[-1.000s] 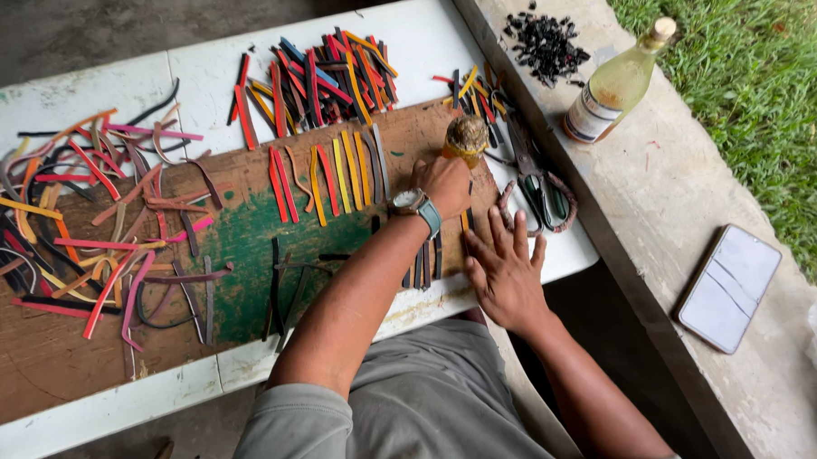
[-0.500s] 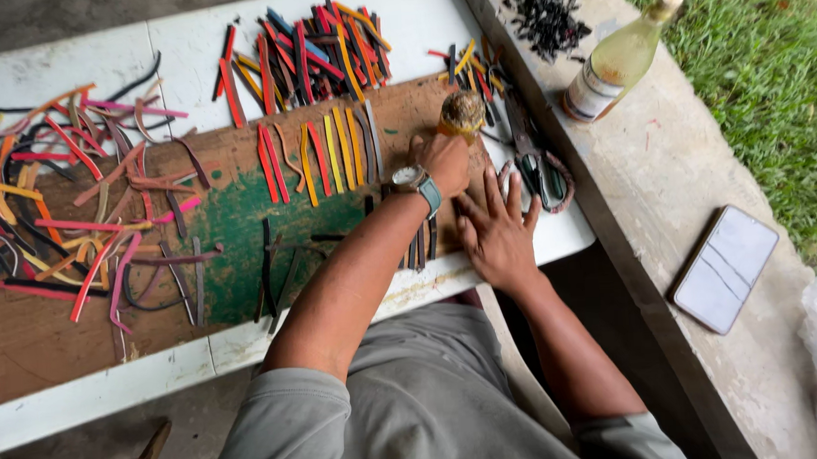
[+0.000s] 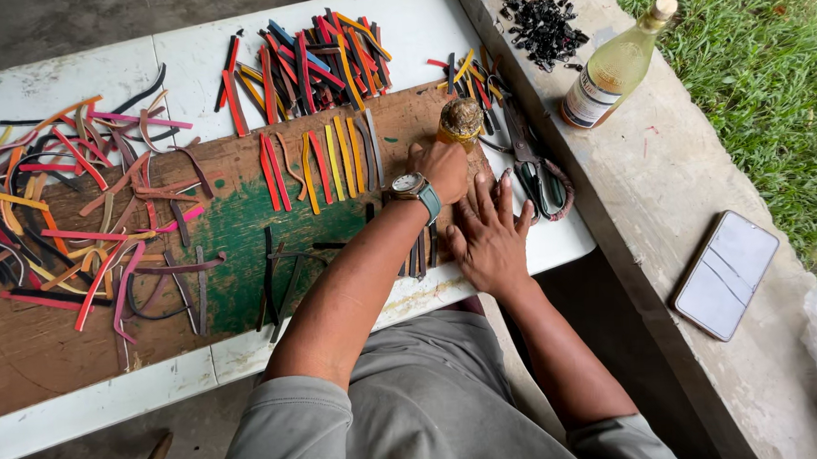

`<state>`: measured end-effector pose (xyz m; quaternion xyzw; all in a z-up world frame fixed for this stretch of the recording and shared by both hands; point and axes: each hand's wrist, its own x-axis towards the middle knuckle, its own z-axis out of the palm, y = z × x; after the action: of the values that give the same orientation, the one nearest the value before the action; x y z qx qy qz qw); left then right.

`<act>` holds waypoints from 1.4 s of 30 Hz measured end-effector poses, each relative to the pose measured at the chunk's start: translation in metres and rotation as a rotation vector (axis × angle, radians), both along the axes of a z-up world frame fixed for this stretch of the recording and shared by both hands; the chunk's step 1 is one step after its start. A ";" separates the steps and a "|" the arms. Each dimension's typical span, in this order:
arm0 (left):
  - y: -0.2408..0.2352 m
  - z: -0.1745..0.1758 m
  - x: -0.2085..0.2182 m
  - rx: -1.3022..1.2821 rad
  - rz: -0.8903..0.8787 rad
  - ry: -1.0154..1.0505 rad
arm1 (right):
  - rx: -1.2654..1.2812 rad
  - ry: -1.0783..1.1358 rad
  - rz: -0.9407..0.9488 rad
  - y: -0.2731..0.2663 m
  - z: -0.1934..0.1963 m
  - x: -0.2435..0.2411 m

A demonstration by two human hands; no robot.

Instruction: The person sorts and arranges colorful cable strips on a wooden board. They pick up individual strips, compare lengths, and place them into color-coded piles. The person occasionally uses a small jar and a pair of scissors, but primarily handles the strips by hand.

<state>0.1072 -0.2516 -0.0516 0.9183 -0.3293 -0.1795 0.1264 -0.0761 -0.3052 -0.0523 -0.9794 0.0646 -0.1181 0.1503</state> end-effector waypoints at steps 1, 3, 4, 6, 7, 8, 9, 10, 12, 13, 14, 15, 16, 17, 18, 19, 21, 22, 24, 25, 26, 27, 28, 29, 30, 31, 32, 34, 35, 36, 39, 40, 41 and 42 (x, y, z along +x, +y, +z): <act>-0.001 0.001 -0.001 0.033 0.006 0.018 | -0.003 0.001 0.013 0.000 0.005 -0.004; 0.001 0.002 -0.004 -0.039 -0.009 -0.030 | -0.020 0.097 0.026 0.001 0.018 -0.022; 0.001 0.004 -0.003 -0.076 -0.017 -0.057 | -0.035 0.190 0.024 -0.001 0.026 -0.036; 0.001 0.006 -0.001 -0.039 -0.018 -0.051 | -0.011 0.212 0.014 -0.006 0.036 -0.044; 0.000 0.005 -0.004 -0.019 -0.023 -0.039 | 0.028 0.146 0.003 -0.008 0.038 -0.046; -0.002 0.005 -0.005 -0.026 -0.033 -0.062 | 0.068 0.080 -0.008 -0.010 0.039 -0.046; -0.001 0.003 -0.006 -0.031 -0.039 -0.083 | 0.072 -0.001 0.016 -0.009 0.037 -0.043; 0.000 0.002 -0.009 -0.035 -0.046 -0.103 | 0.076 -0.083 0.040 -0.008 0.035 -0.039; 0.002 0.003 -0.010 -0.029 -0.032 -0.062 | 0.030 -0.160 0.082 -0.004 0.030 -0.030; 0.002 0.005 -0.009 -0.032 -0.024 -0.050 | -0.027 -0.153 0.102 -0.002 0.029 -0.028; 0.005 0.005 -0.008 -0.060 -0.033 -0.081 | -0.083 -0.147 0.121 0.000 0.029 -0.029; 0.009 0.001 -0.010 -0.086 -0.038 -0.104 | -0.044 -0.098 0.118 0.001 0.028 -0.035; 0.013 -0.002 -0.012 -0.113 -0.044 -0.127 | -0.004 -0.049 0.115 -0.001 0.029 -0.042; 0.015 -0.006 -0.014 -0.120 -0.047 -0.128 | 0.035 0.001 0.106 -0.004 0.030 -0.051; 0.016 -0.009 -0.017 -0.126 -0.050 -0.129 | 0.055 -0.028 0.087 -0.005 0.030 -0.056; 0.015 -0.011 -0.019 -0.136 -0.053 -0.134 | 0.071 -0.061 0.069 -0.009 0.031 -0.059; 0.020 -0.011 -0.030 -0.531 -0.112 -0.182 | 0.160 -0.152 0.008 -0.012 0.034 -0.064; 0.026 -0.007 -0.037 -0.727 -0.137 -0.211 | 0.234 -0.208 -0.034 -0.012 0.038 -0.067; 0.046 0.005 -0.047 -0.888 -0.148 -0.025 | 0.420 -0.285 -0.061 -0.010 0.044 -0.059; 0.057 0.012 -0.049 -0.930 -0.095 0.042 | 0.527 -0.287 -0.071 -0.009 0.047 -0.057; 0.068 0.020 -0.048 -0.972 -0.041 0.110 | 0.634 -0.287 -0.081 -0.009 0.048 -0.051; 0.079 0.028 -0.046 -1.017 0.005 0.181 | 0.649 -0.305 -0.053 -0.009 0.049 -0.047; 0.092 0.036 -0.034 -1.061 0.108 0.274 | 0.665 -0.324 -0.025 -0.009 0.048 -0.041; 0.110 0.041 -0.021 -1.101 0.218 0.380 | 0.681 -0.329 -0.003 -0.008 0.045 -0.039; 0.130 0.047 0.001 -1.196 0.216 0.349 | 0.696 -0.322 0.014 -0.006 0.041 -0.036; 0.150 0.052 0.026 -1.289 0.212 0.316 | 0.714 -0.315 0.029 -0.004 0.036 -0.032; 0.172 0.053 0.047 -1.175 0.327 0.222 | 0.731 -0.309 0.044 0.000 0.032 -0.028; 0.206 0.054 0.094 -1.034 0.504 0.050 | 0.753 -0.237 0.031 0.008 0.023 -0.022; 0.214 0.052 0.117 -1.014 0.572 -0.029 | 0.757 -0.204 0.023 0.010 0.020 -0.021; 0.220 0.048 0.136 -1.018 0.599 -0.036 | 0.719 -0.161 0.001 0.011 0.019 -0.020; 0.225 0.034 0.200 -1.026 0.653 -0.033 | 0.657 -0.049 -0.078 0.010 0.022 -0.014; 0.225 0.029 0.221 -1.012 0.660 -0.011 | 0.683 -0.007 -0.116 0.009 0.024 -0.012; 0.226 0.020 0.238 -0.991 0.672 0.019 | 0.713 0.044 -0.158 0.009 0.024 -0.014; 0.231 0.013 0.254 -0.801 0.678 -0.110 | 0.703 0.041 -0.154 0.010 0.024 -0.015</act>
<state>0.3615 -0.0203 -0.0381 0.8611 -0.0626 0.0597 0.5010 -0.0913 -0.2957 -0.0281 -0.8623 0.1779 -0.0801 0.4673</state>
